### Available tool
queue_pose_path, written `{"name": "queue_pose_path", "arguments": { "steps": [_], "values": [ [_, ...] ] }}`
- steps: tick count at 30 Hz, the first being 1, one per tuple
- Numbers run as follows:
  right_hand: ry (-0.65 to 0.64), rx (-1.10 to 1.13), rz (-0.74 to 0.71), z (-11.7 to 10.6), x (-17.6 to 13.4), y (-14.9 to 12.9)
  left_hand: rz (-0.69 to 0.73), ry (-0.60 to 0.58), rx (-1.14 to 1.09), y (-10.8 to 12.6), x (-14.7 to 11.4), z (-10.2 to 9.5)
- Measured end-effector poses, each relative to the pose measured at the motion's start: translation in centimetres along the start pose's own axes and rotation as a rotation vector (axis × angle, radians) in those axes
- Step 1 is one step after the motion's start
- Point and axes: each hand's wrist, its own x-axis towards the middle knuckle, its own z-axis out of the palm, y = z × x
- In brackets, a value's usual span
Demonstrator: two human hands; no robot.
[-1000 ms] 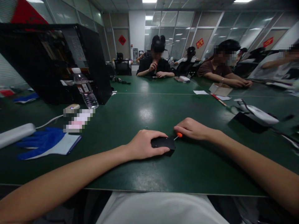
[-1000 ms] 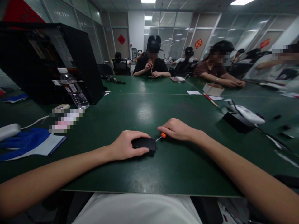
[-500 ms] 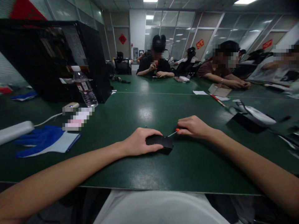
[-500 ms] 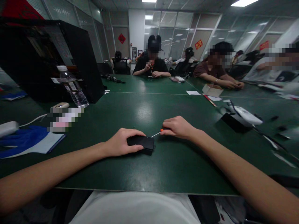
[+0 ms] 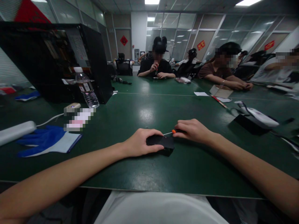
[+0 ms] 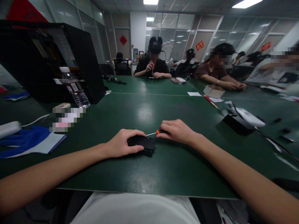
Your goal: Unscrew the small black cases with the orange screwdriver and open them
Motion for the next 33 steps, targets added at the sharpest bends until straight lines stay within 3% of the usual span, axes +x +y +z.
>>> {"name": "queue_pose_path", "arguments": {
  "steps": [4, 7, 16, 22, 26, 29, 33],
  "values": [
    [0.126, -0.165, -0.099, -0.5, 0.4, -1.4, 0.006, 0.004, -0.007, -0.1, 0.0, 0.0],
    [0.151, -0.229, -0.141, -0.7, 0.7, -2.3, 0.009, -0.002, -0.017, -0.1, 0.0, 0.0],
    [0.044, -0.029, -0.127, 0.4, 0.9, -2.9, 0.016, -0.008, -0.026, 0.0, 0.0, -0.1],
    [0.165, -0.302, -0.218, -0.2, 0.8, -3.0, 0.034, -0.004, -0.018, -0.1, 0.1, -0.1],
    [0.198, -0.361, -0.242, -0.4, 0.9, -3.1, 0.039, 0.001, -0.014, -0.2, 0.1, -0.1],
    [0.17, -0.304, -0.216, 0.0, 0.9, -3.1, 0.037, 0.007, -0.018, -0.2, 0.1, -0.1],
    [0.005, 0.036, -0.055, 0.8, 1.1, -3.2, 0.033, 0.002, -0.029, -0.3, 0.1, -0.1]
  ]
}}
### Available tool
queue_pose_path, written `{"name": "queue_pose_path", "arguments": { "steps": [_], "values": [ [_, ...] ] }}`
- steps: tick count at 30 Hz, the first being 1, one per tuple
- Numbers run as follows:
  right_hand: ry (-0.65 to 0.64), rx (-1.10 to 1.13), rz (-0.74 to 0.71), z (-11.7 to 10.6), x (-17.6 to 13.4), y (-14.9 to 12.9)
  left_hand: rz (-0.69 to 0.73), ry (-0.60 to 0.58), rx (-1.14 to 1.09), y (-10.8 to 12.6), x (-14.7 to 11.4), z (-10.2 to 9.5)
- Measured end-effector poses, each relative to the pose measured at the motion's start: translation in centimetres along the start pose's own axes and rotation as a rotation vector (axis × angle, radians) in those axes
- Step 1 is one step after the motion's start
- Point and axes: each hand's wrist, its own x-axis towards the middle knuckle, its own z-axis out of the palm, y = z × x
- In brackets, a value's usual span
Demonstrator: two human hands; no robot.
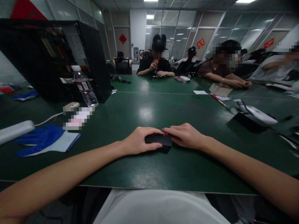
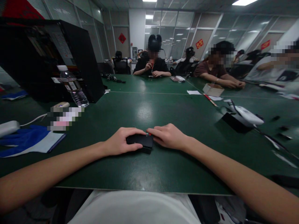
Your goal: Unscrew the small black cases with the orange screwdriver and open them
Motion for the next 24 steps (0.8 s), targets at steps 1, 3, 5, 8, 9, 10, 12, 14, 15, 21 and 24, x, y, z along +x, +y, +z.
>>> {"name": "queue_pose_path", "arguments": {
  "steps": [1, 3, 5, 8, 9, 10, 12, 14, 15, 21, 24],
  "values": [
    [-0.046, 0.105, 0.044, 0.1, 0.1, -0.1, 0.001, -0.001, -0.001, 0.0, 0.0, 0.0],
    [-0.123, 0.26, 0.106, 0.2, 0.3, -0.1, 0.003, -0.003, 0.0, 0.1, 0.0, -0.1],
    [-0.183, 0.302, 0.134, 0.0, 0.5, 0.0, -0.001, -0.002, 0.003, 0.1, 0.0, -0.1],
    [-0.231, 0.235, 0.127, -0.5, 0.4, 0.7, -0.017, 0.001, 0.011, 0.3, 0.0, -0.1],
    [-0.238, 0.205, 0.124, -0.6, 0.3, 1.0, -0.022, 0.003, 0.019, 0.3, 0.0, -0.1],
    [-0.243, 0.18, 0.126, -0.7, 0.1, 1.4, -0.024, 0.009, 0.03, 0.3, 0.0, -0.1],
    [-0.247, 0.145, 0.153, -0.8, -0.3, 2.1, -0.018, 0.029, 0.048, 0.4, 0.0, -0.1],
    [-0.249, 0.138, 0.203, -0.8, -0.6, 2.8, 0.001, 0.05, 0.052, 0.3, -0.1, -0.1],
    [-0.25, 0.141, 0.232, -0.7, -0.7, 3.0, 0.012, 0.055, 0.05, 0.3, -0.1, -0.1],
    [-0.222, 0.141, 0.35, -0.3, -0.8, 3.2, 0.039, 0.076, 0.041, 0.2, -0.2, 0.0],
    [-0.195, 0.144, 0.356, -0.2, -0.6, 3.1, 0.024, 0.088, 0.016, 0.7, -0.2, -0.2]
  ]
}}
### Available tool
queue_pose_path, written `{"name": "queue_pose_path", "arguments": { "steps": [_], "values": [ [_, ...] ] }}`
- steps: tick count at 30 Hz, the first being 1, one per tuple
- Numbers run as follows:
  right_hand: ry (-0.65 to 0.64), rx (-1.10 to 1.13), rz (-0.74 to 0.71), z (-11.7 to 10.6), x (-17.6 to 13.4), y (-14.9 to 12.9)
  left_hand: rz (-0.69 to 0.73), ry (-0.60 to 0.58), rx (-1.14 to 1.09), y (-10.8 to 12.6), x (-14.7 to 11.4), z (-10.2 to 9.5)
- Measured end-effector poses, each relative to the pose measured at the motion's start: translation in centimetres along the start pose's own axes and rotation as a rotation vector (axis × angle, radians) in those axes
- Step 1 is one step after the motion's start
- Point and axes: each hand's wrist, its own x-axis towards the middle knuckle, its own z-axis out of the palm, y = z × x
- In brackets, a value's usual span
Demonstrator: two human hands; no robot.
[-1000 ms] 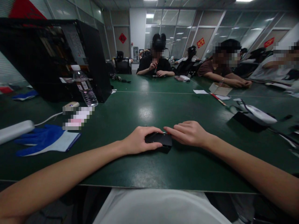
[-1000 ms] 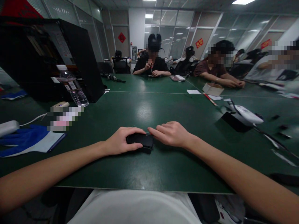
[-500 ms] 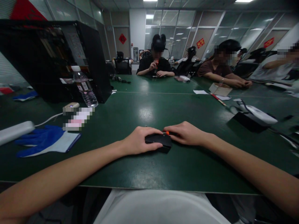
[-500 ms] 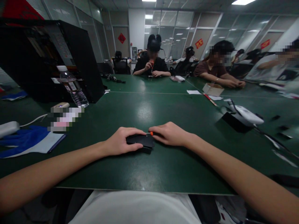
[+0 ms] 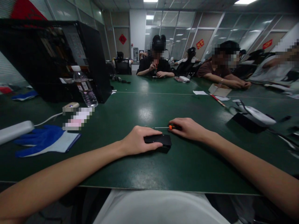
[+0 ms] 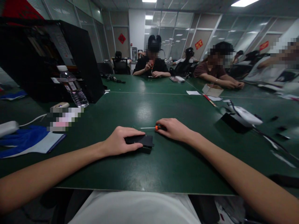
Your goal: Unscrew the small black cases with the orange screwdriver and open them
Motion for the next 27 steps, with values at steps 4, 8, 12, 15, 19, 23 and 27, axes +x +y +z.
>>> {"name": "queue_pose_path", "arguments": {
  "steps": [4, 8, 12, 15, 19, 23, 27],
  "values": [
    [0.048, 0.035, -0.02, 0.1, 0.0, -0.4, -0.198, 0.093, -0.156, 0.2, 0.3, -0.2],
    [0.064, 0.042, -0.026, 0.2, 0.0, -1.2, -0.408, 0.199, -0.511, -1.1, 0.9, 0.1],
    [0.171, 0.079, -0.051, 0.2, 0.1, -2.5, -0.555, 0.294, -0.709, -2.4, 1.2, 0.4],
    [0.262, 0.232, -0.122, 0.0, 0.0, -4.1, -0.593, 0.329, -0.777, -2.5, 1.4, 0.3],
    [0.182, 0.267, -0.221, -0.2, -0.2, -6.9, -0.612, 0.328, -0.792, -2.4, 1.4, 0.2],
    [0.033, 0.082, -0.278, 0.4, -0.2, -9.0, -0.591, 0.299, -0.765, -2.2, 1.3, 0.3],
    [0.016, 0.036, -0.286, 0.8, -0.1, -9.3, -0.578, 0.243, -0.695, -1.9, 1.3, 0.3]
  ]
}}
